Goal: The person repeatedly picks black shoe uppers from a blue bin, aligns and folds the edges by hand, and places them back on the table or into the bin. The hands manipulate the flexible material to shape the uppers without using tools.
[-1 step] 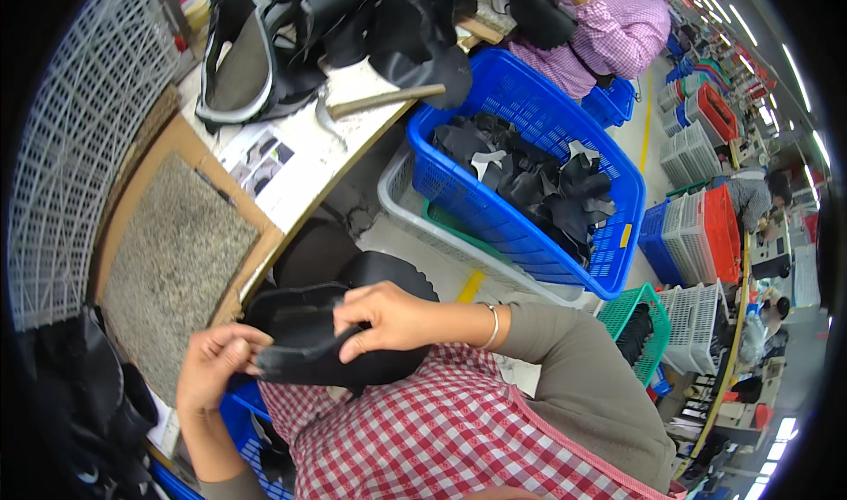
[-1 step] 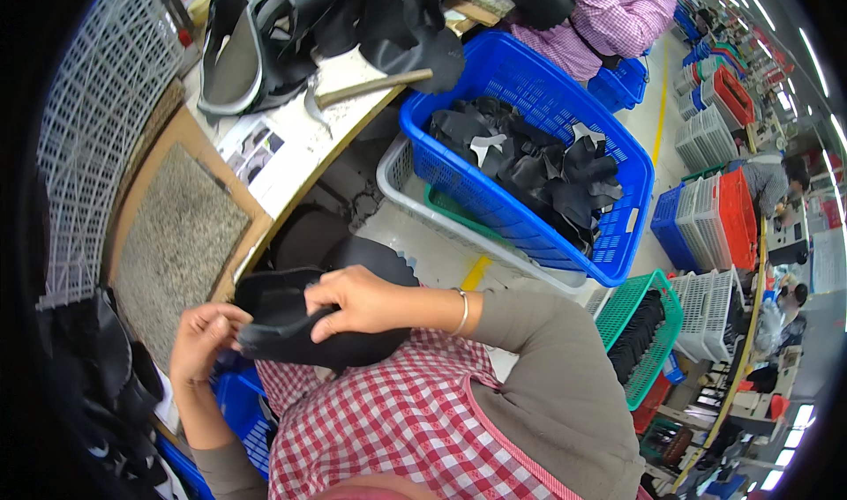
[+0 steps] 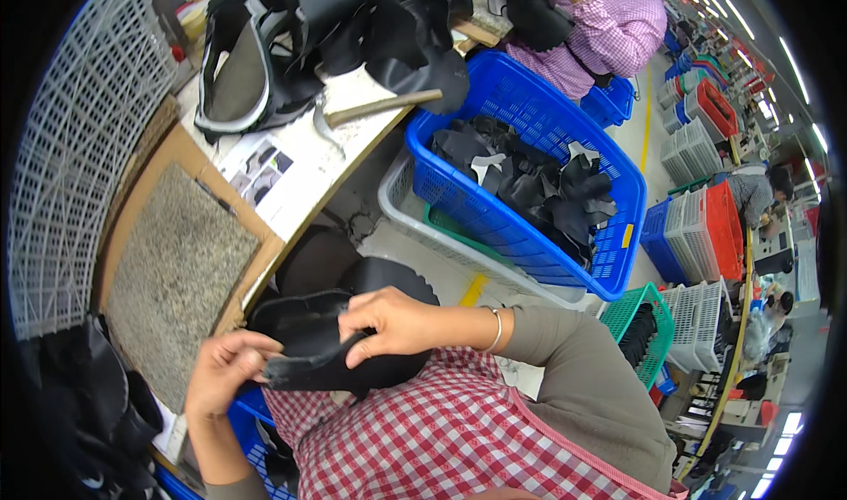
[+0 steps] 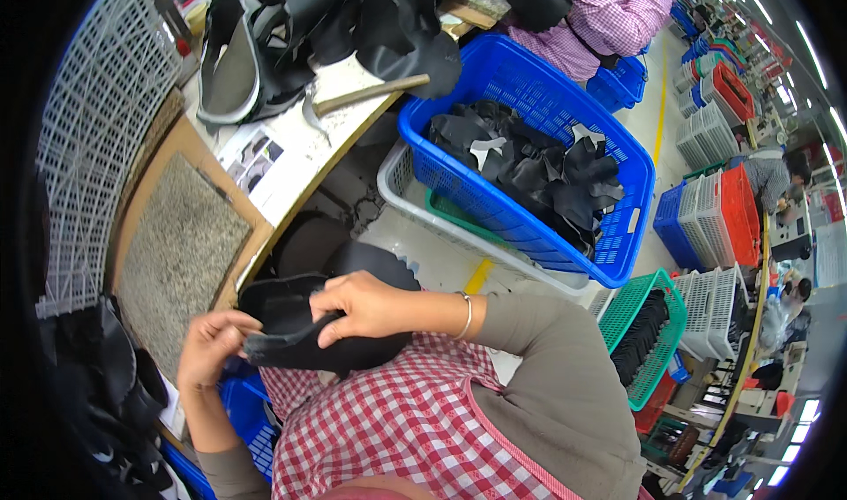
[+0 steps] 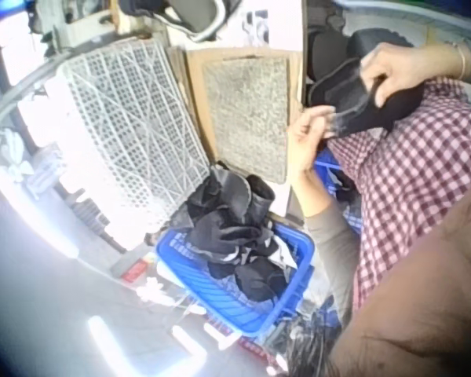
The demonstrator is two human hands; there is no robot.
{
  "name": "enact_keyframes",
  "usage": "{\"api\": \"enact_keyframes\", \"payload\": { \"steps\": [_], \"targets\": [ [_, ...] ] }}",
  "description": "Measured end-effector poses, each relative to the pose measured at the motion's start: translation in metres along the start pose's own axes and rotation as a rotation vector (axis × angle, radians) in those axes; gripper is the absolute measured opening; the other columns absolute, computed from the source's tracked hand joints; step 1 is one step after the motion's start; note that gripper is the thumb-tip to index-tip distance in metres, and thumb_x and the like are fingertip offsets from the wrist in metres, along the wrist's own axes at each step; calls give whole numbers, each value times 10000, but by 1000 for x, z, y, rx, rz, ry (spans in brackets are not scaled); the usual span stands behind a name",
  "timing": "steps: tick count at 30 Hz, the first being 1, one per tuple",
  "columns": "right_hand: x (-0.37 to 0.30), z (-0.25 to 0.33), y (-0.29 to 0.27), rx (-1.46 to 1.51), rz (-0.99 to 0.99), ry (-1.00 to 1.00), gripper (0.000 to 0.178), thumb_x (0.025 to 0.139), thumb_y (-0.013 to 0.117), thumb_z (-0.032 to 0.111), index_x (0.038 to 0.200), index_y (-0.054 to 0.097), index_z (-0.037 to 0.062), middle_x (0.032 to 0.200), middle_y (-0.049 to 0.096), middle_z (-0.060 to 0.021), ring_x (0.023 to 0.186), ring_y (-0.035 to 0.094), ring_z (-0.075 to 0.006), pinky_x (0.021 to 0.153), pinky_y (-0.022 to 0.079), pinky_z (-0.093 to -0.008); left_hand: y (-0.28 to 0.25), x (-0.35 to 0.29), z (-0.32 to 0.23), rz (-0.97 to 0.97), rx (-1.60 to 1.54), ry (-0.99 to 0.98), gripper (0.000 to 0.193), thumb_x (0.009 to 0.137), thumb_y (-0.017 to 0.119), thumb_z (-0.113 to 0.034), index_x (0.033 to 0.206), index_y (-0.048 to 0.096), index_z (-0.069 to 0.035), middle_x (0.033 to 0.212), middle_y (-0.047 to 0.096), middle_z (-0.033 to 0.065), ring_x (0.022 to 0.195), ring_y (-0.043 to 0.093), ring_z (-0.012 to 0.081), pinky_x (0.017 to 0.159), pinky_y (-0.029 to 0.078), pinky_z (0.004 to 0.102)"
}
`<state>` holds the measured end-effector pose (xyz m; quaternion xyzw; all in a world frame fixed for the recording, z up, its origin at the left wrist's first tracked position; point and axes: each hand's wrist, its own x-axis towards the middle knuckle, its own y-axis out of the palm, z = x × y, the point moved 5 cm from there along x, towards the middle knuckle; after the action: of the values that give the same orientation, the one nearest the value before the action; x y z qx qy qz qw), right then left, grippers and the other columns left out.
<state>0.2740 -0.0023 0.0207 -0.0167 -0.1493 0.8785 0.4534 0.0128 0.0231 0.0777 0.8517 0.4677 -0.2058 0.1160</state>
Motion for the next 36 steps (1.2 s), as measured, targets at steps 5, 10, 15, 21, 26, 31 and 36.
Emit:
{"api": "enact_keyframes", "payload": {
  "steps": [5, 10, 15, 21, 26, 31, 36],
  "targets": [
    [-6, -8, -16, 58, 58, -2, 309, 847, 833, 288, 1001, 685, 65, 870, 692, -112, 793, 689, -278, 695, 501, -376, 21, 22, 9, 85, -56, 5, 368, 984, 733, -267, 1178, 720, 45, 1050, 778, 124, 917, 687, 125, 781, 497, 234],
    [0, -20, -23, 99, 164, 34, 290, 854, 828, 228, 1012, 657, 55, 839, 682, -109, 764, 670, -260, 689, 481, -386, 19, 28, 7, 62, -22, -11, 449, 979, 740, -349, 1175, 719, 54, 1040, 763, 101, 947, 693, 132, 833, 516, 250],
    [2, -27, -30, 121, 175, 38, 300, 853, 825, 222, 1020, 650, 44, 817, 680, -120, 771, 679, -270, 695, 482, -393, 29, 25, -3, 77, -115, 57, 526, 917, 816, -323, 1244, 677, 64, 1051, 734, 61, 1001, 683, 129, 918, 525, 268],
    [1, -35, -31, 74, 148, 57, 295, 843, 831, 227, 995, 655, 45, 802, 685, -117, 753, 683, -276, 678, 484, -394, 43, 21, 6, -142, 117, 22, 622, 701, 906, 1, 1251, 619, 41, 1061, 698, 46, 969, 637, 121, 902, 512, 278],
    [5, -31, -30, 7, 61, 77, 281, 831, 837, 216, 971, 663, 45, 793, 684, -125, 755, 692, -289, 687, 501, -401, 48, 7, 9, -455, 390, 42, 657, 628, 919, 22, 1184, 570, 2, 938, 625, 55, 852, 553, 134, 800, 475, 276],
    [19, -25, -23, 0, -64, 60, 290, 830, 852, 235, 974, 674, 56, 848, 687, -150, 770, 690, -282, 671, 512, -392, 57, -11, -9, -800, 736, 105, 668, 705, 883, -13, 1236, 479, 27, 1009, 623, 174, 880, 621, 343, 859, 507, 412],
    [29, -36, -2, -22, 20, 96, 268, 808, 871, 203, 921, 681, 51, 803, 651, -76, 749, 654, -167, 688, 513, -332, 51, -25, 5, -644, 717, 179, 760, 762, 869, -15, 1402, 459, -13, 841, 647, 120, 805, 679, 267, 783, 545, 359]
  ]
}}
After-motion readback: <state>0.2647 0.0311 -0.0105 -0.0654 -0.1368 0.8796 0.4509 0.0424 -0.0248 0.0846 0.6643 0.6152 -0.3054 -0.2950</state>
